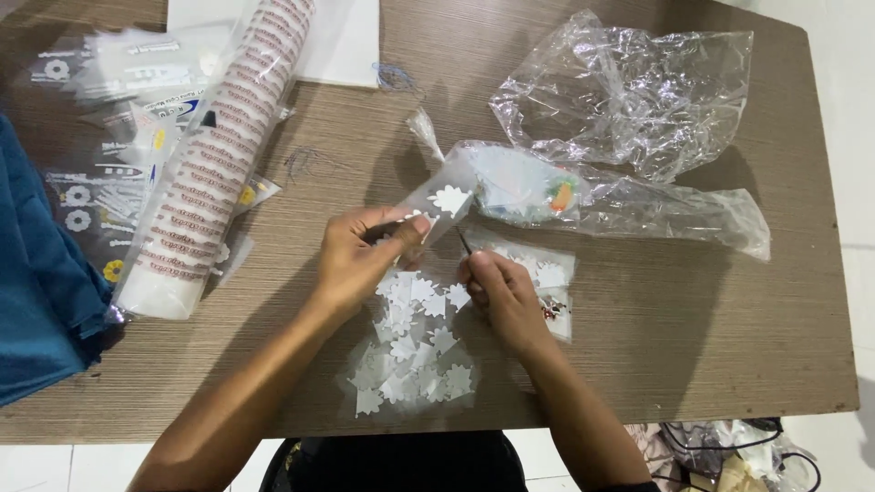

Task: Using thread snips to precisely cut and separate small white labels from a plastic backing sheet on a work table.

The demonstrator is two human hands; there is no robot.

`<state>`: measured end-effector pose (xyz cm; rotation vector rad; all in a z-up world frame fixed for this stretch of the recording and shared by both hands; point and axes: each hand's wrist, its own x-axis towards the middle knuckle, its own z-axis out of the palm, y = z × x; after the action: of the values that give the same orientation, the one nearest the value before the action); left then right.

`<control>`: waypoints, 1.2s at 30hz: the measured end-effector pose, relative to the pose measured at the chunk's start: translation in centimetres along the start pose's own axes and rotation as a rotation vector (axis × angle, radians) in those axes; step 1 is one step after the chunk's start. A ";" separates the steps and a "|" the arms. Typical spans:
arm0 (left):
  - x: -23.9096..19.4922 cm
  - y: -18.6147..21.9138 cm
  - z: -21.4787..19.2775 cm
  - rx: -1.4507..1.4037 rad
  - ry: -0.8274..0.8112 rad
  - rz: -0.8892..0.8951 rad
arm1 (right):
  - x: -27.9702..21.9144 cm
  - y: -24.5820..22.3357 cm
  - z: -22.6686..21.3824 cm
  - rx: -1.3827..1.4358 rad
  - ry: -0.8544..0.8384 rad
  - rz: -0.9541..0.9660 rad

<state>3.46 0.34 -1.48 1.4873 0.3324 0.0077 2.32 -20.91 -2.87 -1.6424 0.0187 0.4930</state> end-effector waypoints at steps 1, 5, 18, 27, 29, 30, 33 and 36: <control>-0.5 0.8 0.2 0.002 -0.002 -0.002 | 0.0 0.0 0.1 0.002 0.001 0.002; -1.7 1.9 0.7 -0.126 -0.071 -0.125 | 0.1 0.4 0.0 -0.025 -0.044 -0.116; -1.8 1.8 0.8 -0.139 -0.146 -0.116 | 0.3 0.8 -0.6 -0.114 -0.051 -0.201; -1.9 2.6 0.6 -0.032 -0.138 -0.062 | 0.6 1.4 -1.1 -0.143 -0.077 -0.242; -1.8 2.1 0.5 -0.007 -0.134 -0.062 | 0.7 1.8 -1.1 -0.156 -0.071 -0.244; -1.9 1.8 0.4 0.021 -0.127 -0.061 | 0.8 2.0 -1.0 -0.167 -0.070 -0.246; -2.1 2.8 0.4 0.026 -0.127 -0.068 | 1.0 1.9 -1.3 -0.166 -0.098 -0.264; -1.7 1.8 0.2 0.044 -0.135 -0.068 | 1.0 2.3 -1.4 -0.176 -0.095 -0.279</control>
<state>2.18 -0.02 0.64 1.5111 0.2757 -0.1548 3.00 -22.32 -5.34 -1.7570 -0.3281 0.3648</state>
